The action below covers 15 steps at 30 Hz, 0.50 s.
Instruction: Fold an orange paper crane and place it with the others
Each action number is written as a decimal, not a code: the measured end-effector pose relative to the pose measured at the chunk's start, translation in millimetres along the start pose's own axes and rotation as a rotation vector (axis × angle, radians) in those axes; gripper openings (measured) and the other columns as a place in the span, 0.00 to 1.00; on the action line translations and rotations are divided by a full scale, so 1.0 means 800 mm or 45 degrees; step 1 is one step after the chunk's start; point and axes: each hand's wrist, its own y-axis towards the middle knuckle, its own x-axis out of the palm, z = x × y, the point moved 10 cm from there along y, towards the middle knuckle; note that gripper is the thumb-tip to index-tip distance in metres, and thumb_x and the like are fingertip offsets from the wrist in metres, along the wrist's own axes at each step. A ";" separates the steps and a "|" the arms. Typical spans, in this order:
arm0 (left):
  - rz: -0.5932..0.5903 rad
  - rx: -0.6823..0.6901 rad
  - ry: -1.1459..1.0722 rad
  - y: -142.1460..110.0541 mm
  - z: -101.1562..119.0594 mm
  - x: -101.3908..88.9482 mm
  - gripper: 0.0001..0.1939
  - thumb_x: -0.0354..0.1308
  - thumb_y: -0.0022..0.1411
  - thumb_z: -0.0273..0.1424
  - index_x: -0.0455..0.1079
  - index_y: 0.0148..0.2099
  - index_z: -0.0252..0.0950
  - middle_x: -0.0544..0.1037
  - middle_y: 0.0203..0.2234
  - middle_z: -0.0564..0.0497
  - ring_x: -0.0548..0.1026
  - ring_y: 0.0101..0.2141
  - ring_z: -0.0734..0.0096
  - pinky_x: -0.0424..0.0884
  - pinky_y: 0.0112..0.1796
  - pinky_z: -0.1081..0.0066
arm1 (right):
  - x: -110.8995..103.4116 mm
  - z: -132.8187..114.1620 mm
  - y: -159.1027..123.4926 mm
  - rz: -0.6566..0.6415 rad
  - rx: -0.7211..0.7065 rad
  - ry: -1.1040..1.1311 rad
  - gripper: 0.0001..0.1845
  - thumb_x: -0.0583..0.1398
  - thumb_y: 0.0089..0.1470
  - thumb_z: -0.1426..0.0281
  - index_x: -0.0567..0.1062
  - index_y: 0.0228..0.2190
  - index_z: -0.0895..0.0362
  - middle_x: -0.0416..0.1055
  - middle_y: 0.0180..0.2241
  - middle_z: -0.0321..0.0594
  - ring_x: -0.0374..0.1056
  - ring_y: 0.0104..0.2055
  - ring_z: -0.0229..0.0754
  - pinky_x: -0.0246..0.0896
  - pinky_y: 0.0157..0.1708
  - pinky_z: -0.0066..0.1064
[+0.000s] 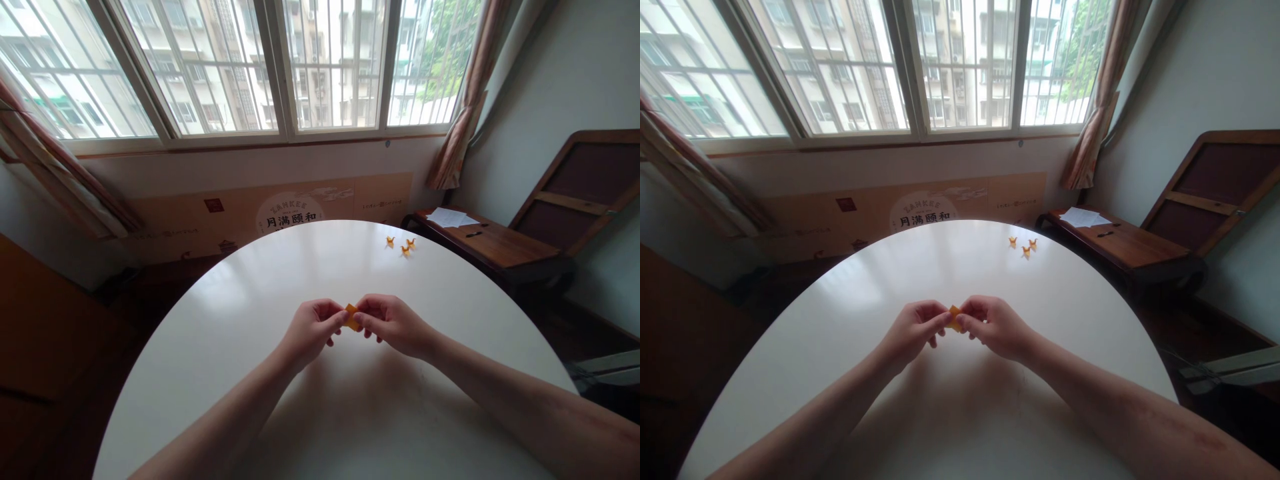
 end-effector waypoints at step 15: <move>-0.115 -0.072 0.032 -0.002 -0.010 0.010 0.20 0.63 0.56 0.47 0.74 0.31 0.31 0.74 0.24 0.49 0.70 0.25 0.72 0.65 0.19 0.78 | 0.004 0.026 0.002 -0.042 0.245 0.284 0.18 0.64 0.51 0.58 0.72 0.27 0.61 0.73 0.25 0.41 0.69 0.27 0.37 0.60 0.21 0.22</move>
